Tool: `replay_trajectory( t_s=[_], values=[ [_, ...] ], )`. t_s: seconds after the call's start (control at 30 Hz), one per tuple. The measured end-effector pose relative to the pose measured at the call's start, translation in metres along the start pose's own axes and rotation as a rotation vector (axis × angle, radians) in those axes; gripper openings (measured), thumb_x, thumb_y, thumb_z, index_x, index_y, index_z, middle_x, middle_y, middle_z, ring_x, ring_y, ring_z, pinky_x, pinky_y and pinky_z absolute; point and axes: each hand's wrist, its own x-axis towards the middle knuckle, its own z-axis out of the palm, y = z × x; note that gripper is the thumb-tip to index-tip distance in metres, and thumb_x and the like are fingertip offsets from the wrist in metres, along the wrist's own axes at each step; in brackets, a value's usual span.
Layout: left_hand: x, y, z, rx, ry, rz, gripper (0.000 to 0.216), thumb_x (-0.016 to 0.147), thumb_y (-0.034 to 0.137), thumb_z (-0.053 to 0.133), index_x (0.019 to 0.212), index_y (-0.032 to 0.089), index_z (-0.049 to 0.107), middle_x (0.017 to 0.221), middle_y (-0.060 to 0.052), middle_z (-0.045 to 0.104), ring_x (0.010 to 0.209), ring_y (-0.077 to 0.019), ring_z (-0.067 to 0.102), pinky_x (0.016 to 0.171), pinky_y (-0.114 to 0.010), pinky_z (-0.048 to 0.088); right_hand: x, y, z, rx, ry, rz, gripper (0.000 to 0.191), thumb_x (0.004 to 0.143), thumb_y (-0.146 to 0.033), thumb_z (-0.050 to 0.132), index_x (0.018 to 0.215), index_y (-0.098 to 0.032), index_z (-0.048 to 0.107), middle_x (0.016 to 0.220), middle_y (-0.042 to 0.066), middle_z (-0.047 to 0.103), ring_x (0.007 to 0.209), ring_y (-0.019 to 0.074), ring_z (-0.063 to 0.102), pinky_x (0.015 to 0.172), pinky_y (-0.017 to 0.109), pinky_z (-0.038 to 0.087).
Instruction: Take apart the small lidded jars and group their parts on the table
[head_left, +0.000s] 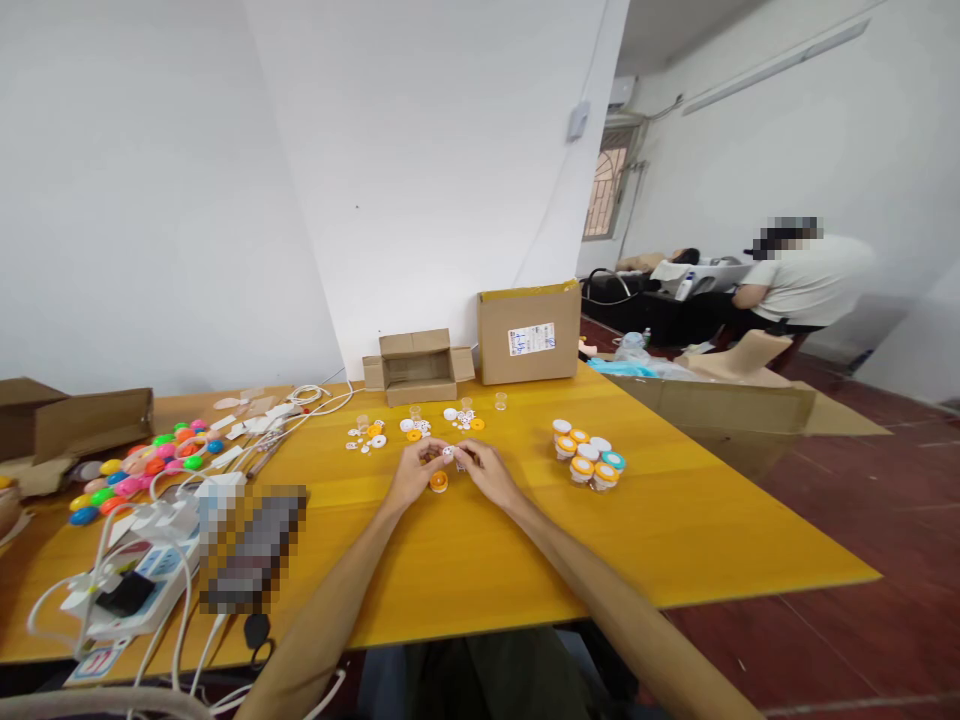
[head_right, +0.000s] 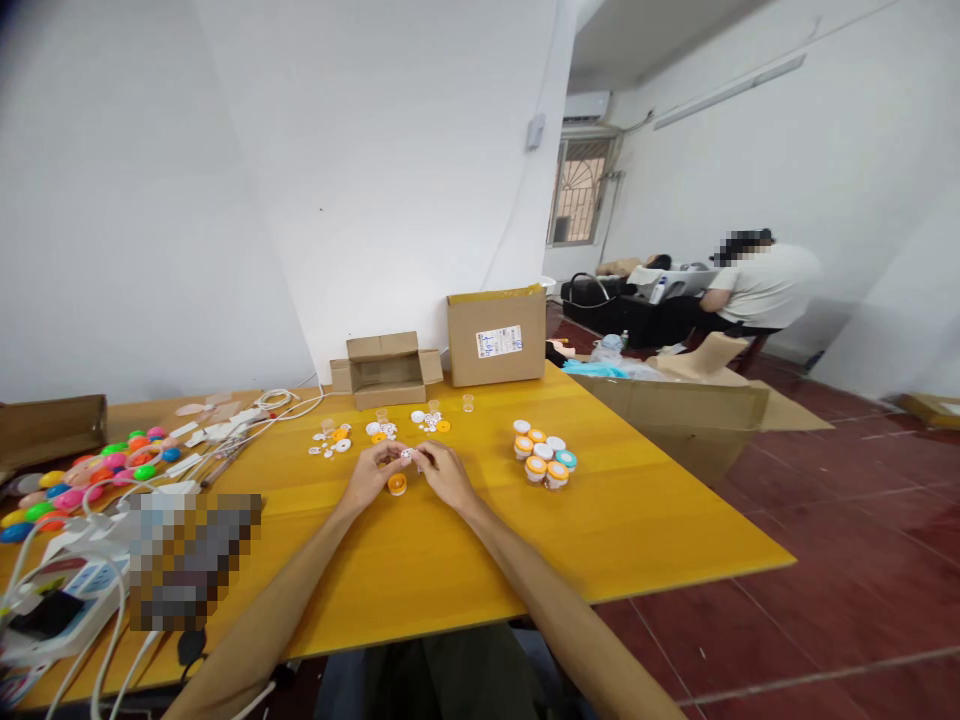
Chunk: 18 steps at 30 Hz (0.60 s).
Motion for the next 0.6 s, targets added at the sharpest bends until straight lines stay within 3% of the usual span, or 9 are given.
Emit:
replay_trajectory(
  t_s=[0.3, 0.6],
  values=[
    [-0.0011, 0.0007, 0.0021, -0.037, -0.025, -0.009, 0.024, 0.071, 0.037, 0.077, 0.083, 0.017, 0.072, 0.081, -0.004, 0.074, 0.076, -0.0174, 0.066, 0.077, -0.03, 0.052, -0.0017, -0.0067, -0.0018, -0.105, -0.032, -0.019, 0.038, 0.096, -0.046, 0.037, 0.066, -0.025, 0.049, 0.071, 0.002, 0.059, 0.07, 0.0191, 0.053, 0.069, 0.03, 0.041],
    [-0.0014, 0.0018, 0.0032, -0.047, -0.016, 0.01, 0.019, 0.071, 0.032, 0.078, 0.08, 0.017, 0.072, 0.079, -0.004, 0.074, 0.075, -0.0173, 0.065, 0.077, -0.03, 0.051, -0.002, -0.0024, -0.0003, -0.125, -0.028, 0.022, 0.04, 0.096, -0.05, 0.035, 0.066, -0.025, 0.046, 0.069, 0.001, 0.057, 0.069, 0.0191, 0.053, 0.068, 0.03, 0.039]
  ],
)
